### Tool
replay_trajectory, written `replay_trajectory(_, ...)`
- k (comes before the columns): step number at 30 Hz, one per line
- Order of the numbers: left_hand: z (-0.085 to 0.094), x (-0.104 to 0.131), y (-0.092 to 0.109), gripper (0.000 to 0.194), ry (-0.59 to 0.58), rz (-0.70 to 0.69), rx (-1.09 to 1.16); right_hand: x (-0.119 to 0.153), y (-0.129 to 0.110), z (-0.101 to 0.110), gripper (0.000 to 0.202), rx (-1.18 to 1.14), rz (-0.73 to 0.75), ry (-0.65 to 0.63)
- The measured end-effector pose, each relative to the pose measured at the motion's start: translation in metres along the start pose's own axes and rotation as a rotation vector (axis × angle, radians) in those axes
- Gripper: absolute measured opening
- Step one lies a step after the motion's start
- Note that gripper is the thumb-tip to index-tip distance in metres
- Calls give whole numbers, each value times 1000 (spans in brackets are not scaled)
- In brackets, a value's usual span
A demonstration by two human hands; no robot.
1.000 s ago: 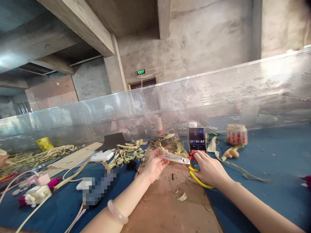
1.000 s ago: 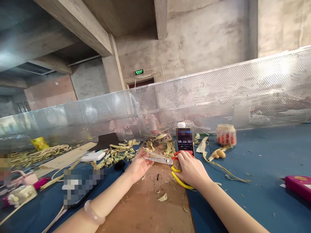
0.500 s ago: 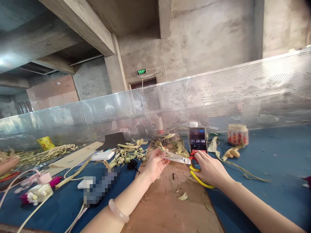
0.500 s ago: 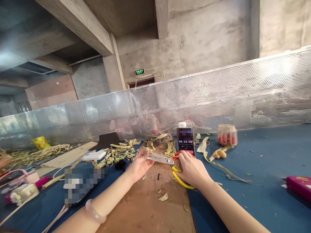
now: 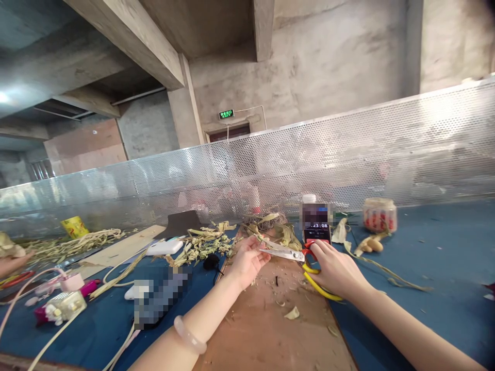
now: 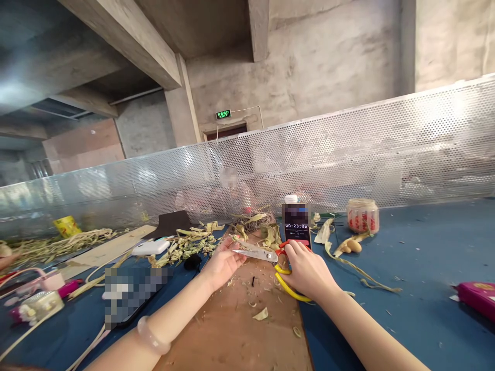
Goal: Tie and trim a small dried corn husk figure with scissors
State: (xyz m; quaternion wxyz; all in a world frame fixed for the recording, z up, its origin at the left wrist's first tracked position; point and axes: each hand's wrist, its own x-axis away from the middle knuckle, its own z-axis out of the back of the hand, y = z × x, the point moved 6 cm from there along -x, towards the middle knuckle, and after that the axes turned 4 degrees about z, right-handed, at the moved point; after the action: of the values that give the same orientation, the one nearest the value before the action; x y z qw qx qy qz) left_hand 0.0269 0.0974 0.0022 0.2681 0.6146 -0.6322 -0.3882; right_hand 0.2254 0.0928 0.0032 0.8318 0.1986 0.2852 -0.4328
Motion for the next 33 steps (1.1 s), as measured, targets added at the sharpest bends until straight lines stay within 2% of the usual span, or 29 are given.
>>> replay_trajectory(9,-2,2,2,25,28,7,-4,0,0,0,26,-18,8,9)
replay_trajectory(19,-1,1,0,25,-4,4,-9,0,0,1,24,10,15,3)
replay_trajectory(33,-4,3,1,31,7,4,11,-1,0,4,21,5,20,31)
